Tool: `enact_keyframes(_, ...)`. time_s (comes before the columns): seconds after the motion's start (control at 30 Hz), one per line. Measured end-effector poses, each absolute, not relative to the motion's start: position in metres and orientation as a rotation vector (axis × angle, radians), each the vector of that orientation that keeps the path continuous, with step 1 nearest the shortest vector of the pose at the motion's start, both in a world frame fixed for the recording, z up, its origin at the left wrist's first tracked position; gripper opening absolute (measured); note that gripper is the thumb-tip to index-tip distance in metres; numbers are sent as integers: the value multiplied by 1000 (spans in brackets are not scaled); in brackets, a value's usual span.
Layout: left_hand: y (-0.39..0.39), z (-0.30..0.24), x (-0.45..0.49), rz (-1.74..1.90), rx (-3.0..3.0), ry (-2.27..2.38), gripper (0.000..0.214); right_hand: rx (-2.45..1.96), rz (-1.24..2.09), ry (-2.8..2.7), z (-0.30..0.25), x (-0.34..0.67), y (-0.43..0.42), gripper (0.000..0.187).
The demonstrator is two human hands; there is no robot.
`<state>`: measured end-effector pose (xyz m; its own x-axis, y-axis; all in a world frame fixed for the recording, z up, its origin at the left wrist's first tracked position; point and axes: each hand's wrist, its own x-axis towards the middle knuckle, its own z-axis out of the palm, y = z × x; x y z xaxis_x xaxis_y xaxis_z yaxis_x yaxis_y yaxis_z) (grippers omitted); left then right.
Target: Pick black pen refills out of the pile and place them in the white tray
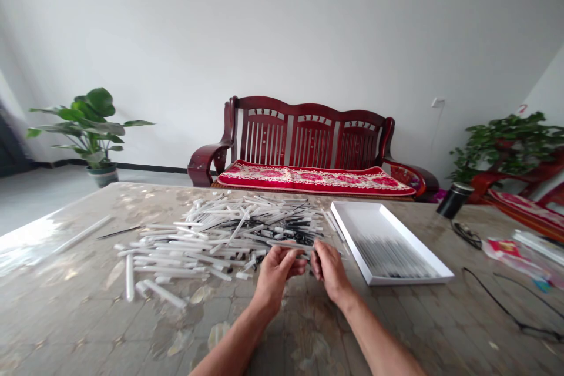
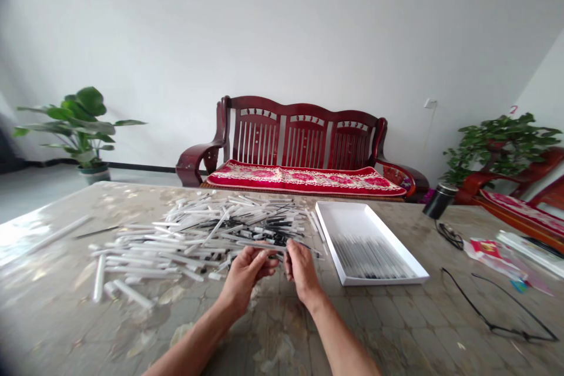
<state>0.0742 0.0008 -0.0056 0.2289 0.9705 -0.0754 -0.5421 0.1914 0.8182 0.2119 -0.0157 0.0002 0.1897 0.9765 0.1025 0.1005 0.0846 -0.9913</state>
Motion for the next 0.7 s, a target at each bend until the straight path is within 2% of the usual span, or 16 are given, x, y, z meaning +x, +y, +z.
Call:
enact_keyframes(0.2,2,-1,60,643,717,587,53,-1294,968,-1340,5,231,-16,57)
enact_keyframes(0.3,-2,-4,56,553,794,518,46,-1328,967,-1362,2,229,-17,54)
enact_keyframes(0.4,-2,-8,57,621,797,528,40,-1395,877,-1322,-4,231,-12,51)
enact_keyframes(0.47,2,-9,59,758,716,547,39,-1461,704,-1320,-7,239,-8,47)
enact_keyframes(0.63,14,-9,62,1154,508,689,32,-1664,213,-1520,-11,268,-5,16)
enact_keyframes(0.7,16,-9,62,1255,457,758,30,-1734,117,-1674,-11,272,-8,22)
